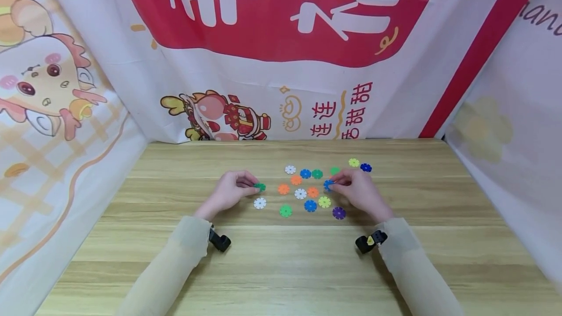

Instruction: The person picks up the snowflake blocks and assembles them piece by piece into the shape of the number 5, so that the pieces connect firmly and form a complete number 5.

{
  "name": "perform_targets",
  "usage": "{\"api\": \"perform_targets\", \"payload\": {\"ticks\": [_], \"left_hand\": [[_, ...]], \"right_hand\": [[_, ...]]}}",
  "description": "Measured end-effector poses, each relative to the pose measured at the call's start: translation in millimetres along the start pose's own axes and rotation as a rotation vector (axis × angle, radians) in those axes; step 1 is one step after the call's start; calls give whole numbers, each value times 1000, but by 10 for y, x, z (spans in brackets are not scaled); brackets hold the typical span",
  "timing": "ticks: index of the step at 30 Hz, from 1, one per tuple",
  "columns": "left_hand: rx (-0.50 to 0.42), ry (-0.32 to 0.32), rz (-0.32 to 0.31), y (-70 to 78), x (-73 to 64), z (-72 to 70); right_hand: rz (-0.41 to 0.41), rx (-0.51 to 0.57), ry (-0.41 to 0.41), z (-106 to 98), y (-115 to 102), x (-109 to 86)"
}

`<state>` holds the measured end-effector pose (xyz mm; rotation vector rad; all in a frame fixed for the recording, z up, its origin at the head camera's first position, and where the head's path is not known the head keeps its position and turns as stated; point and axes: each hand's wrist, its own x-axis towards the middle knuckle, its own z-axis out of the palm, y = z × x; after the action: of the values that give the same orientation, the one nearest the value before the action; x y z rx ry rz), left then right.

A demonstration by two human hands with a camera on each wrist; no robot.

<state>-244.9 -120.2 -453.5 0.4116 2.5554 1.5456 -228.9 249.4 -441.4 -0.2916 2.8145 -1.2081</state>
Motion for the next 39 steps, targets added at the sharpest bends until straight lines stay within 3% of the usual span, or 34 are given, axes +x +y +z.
{"api": "perform_targets", "payload": {"ticks": [13, 19, 28, 33, 39], "left_hand": [[-27, 33, 81, 179, -75, 124], [-48, 38, 106, 250, -121, 188], [-118, 17, 138, 348, -168, 261], [-122, 0, 109, 394, -197, 289], [-138, -2, 138, 426, -227, 322]], "right_hand": [[39, 144, 32, 36, -262, -75], [6, 224, 37, 126, -352, -120], [-39, 386, -32, 244, -526, -159], [-20, 460, -61, 291, -602, -175], [15, 558, -88, 361, -644, -180]]}}
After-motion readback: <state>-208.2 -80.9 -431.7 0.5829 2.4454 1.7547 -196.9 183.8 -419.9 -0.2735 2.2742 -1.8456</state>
